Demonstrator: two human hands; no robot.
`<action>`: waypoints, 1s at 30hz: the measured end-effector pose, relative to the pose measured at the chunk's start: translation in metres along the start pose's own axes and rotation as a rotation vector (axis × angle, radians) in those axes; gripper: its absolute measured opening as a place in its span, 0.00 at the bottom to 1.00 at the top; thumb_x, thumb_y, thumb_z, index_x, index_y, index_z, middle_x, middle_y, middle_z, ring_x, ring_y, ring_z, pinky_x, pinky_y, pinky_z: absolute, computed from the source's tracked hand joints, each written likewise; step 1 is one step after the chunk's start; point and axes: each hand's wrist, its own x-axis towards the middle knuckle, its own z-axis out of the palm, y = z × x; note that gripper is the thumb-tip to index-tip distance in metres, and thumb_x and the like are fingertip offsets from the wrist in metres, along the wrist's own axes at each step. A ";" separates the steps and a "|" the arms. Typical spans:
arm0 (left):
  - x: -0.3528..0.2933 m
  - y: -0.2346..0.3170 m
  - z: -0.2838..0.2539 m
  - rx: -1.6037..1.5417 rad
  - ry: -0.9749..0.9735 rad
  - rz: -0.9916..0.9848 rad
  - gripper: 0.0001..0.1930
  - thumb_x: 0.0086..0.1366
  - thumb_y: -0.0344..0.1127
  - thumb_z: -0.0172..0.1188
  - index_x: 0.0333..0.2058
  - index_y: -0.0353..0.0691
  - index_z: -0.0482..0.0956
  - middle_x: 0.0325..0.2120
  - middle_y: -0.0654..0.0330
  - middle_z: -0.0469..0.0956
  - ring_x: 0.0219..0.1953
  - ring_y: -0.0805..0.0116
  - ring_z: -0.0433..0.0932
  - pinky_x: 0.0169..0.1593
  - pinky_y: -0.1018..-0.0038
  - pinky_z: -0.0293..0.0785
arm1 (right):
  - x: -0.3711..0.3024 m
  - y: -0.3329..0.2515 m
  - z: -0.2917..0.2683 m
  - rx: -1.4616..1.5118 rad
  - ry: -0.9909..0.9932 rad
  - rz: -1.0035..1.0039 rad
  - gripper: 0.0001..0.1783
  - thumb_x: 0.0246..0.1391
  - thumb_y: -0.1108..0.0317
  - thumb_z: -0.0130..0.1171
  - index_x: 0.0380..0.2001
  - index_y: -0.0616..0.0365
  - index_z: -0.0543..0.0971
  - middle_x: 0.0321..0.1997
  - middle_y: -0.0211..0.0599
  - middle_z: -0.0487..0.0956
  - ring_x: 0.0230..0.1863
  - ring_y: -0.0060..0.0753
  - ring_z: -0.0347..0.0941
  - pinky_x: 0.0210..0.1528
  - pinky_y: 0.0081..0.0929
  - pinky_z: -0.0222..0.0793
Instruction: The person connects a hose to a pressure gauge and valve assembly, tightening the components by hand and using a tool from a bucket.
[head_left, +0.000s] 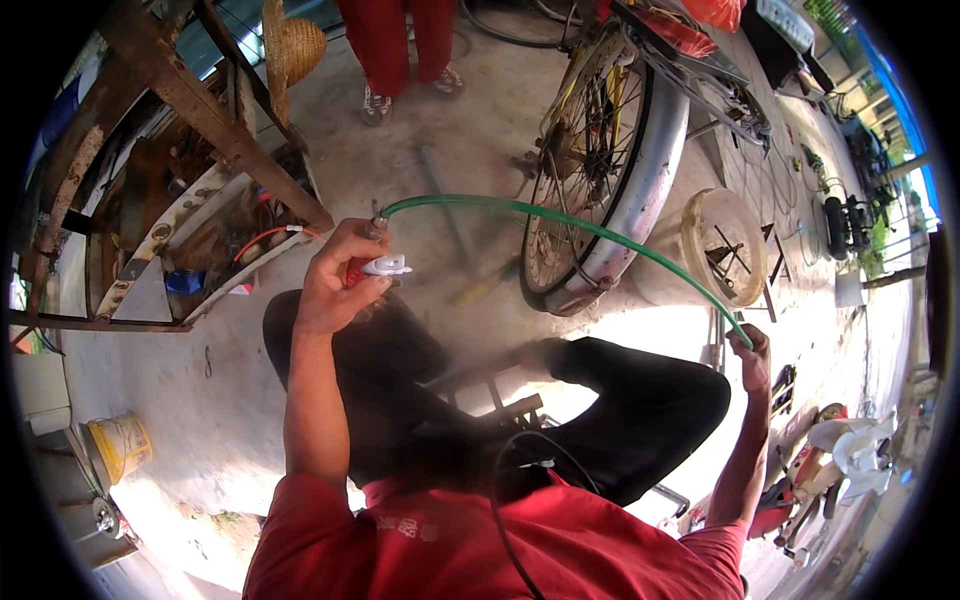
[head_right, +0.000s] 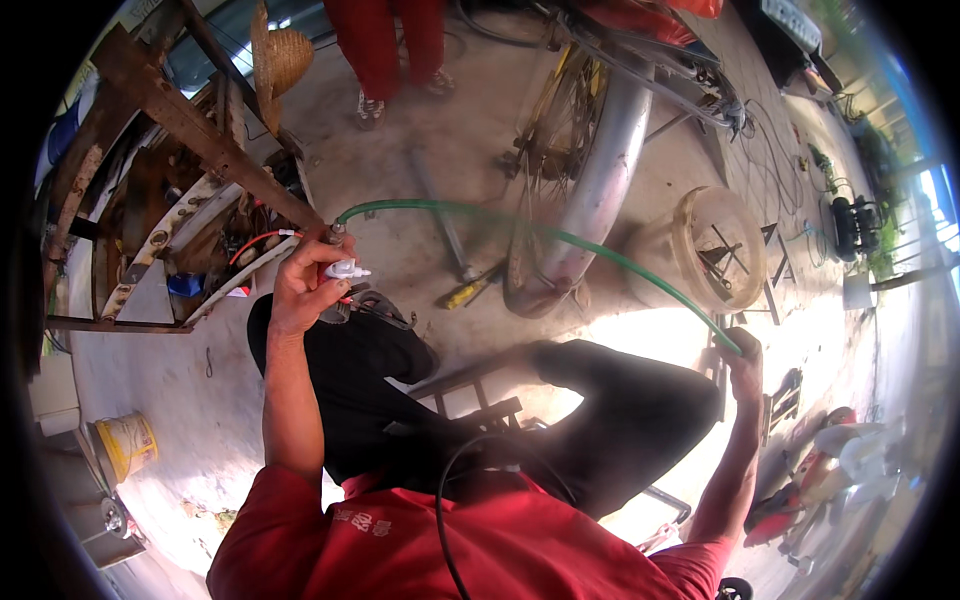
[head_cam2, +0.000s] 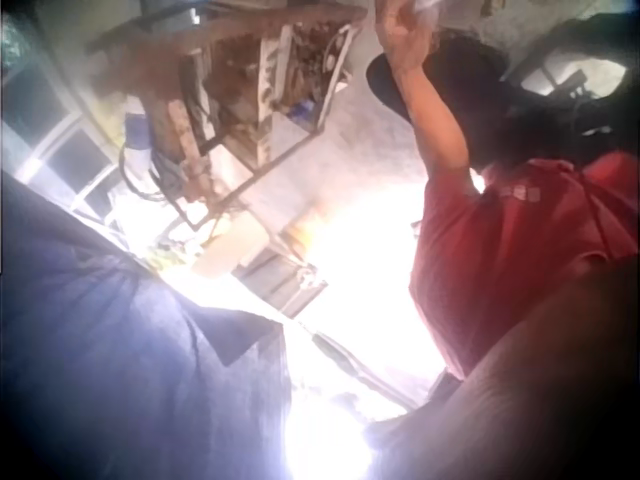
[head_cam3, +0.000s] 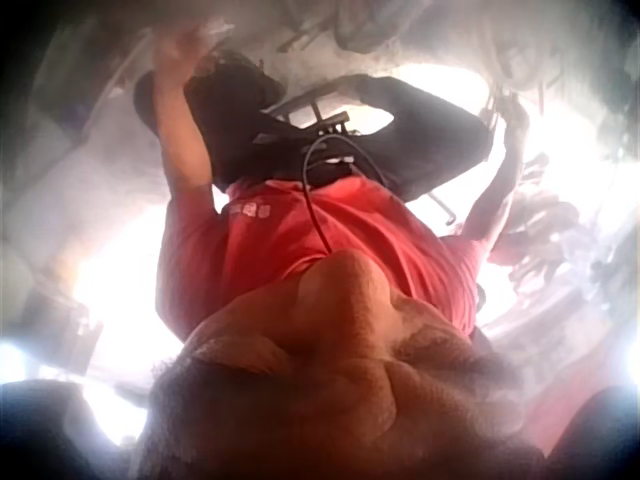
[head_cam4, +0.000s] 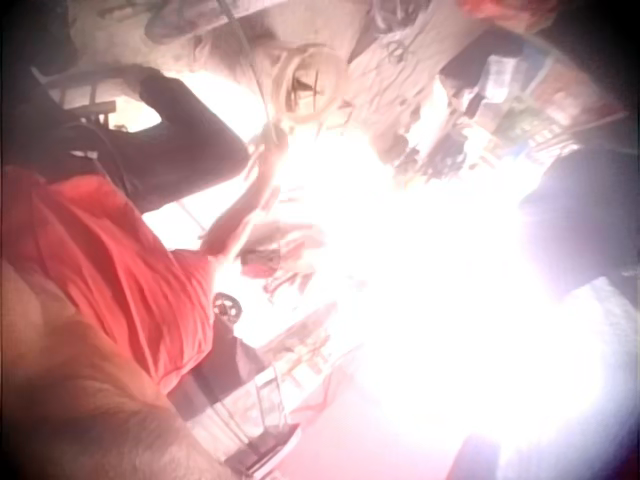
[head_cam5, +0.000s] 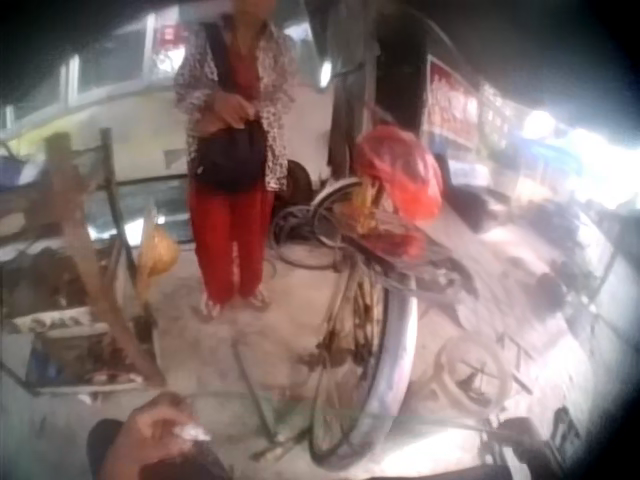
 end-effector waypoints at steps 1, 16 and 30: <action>0.002 0.000 0.003 0.083 -0.037 0.022 0.15 0.53 0.20 0.66 0.42 0.36 0.81 0.51 0.55 0.71 0.51 0.67 0.76 0.55 0.70 0.74 | -0.003 -0.007 -0.002 0.099 0.053 -0.058 0.12 0.51 0.63 0.64 0.29 0.60 0.75 0.25 0.26 0.69 0.27 0.20 0.60 0.31 0.25 0.55; -0.015 -0.022 0.048 0.564 -0.614 0.036 0.13 0.51 0.29 0.71 0.37 0.45 0.85 0.48 0.59 0.78 0.43 0.60 0.81 0.43 0.68 0.78 | 0.021 -0.085 -0.073 1.671 0.039 -0.443 0.25 0.50 0.48 0.71 0.38 0.58 0.76 0.34 0.33 0.75 0.38 0.33 0.71 0.51 0.40 0.68; -0.031 -0.043 0.086 0.572 -0.994 -0.036 0.12 0.51 0.35 0.67 0.36 0.45 0.85 0.44 0.58 0.78 0.44 0.54 0.79 0.46 0.62 0.75 | 0.004 -0.150 -0.073 1.650 -0.004 -0.564 0.06 0.63 0.69 0.60 0.36 0.60 0.78 0.40 0.35 0.80 0.44 0.32 0.77 0.58 0.42 0.74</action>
